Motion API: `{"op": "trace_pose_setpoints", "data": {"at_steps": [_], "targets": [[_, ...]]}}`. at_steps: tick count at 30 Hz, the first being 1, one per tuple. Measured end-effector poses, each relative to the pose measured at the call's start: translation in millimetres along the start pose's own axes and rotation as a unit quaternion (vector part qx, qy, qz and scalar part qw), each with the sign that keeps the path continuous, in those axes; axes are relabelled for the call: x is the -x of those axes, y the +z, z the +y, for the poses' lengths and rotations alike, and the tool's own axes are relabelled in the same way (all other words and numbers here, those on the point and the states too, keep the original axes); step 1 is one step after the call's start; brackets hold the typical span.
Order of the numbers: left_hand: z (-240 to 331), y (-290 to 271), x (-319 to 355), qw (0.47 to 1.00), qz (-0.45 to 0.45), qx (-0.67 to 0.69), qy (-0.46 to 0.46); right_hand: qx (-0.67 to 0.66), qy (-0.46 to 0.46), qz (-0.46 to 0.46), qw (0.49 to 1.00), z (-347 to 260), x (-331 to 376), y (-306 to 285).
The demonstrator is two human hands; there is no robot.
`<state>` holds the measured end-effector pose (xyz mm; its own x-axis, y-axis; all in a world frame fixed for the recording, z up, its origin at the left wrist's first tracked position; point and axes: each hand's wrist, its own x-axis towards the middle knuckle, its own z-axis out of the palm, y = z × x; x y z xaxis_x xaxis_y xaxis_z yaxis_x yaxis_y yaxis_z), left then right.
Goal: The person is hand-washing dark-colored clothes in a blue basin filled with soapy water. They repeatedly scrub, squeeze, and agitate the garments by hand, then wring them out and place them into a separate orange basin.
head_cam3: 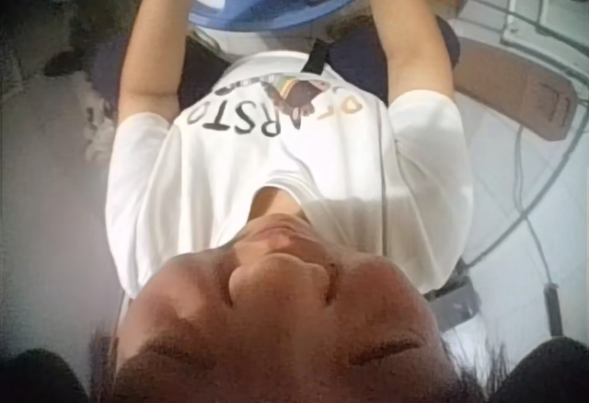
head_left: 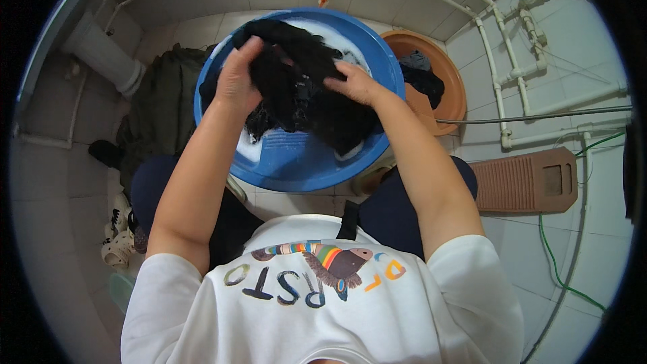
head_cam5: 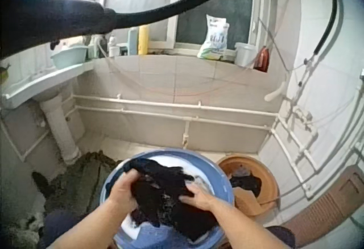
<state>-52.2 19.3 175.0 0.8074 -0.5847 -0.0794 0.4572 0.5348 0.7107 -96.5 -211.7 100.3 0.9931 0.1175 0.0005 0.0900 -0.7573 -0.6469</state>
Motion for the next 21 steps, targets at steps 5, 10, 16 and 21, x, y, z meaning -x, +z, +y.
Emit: {"op": "trace_pose_setpoints", "data": {"at_steps": [5,10,16,21], "targets": [[-27,-13,-6,0.972,0.121,0.172,-0.109,-0.399,0.054,0.119,0.908,-37,4,-8],[-86,-36,-5,0.972,0.190,0.059,-0.124,-0.179,-0.227,0.152,0.945,-131,27,37],[-105,-18,12,0.959,0.129,0.209,-0.142,-0.020,-0.114,0.307,0.945,-105,18,53],[-84,14,18,0.945,0.201,0.142,-0.214,-0.058,-0.059,0.337,0.938,-87,17,50]]}}
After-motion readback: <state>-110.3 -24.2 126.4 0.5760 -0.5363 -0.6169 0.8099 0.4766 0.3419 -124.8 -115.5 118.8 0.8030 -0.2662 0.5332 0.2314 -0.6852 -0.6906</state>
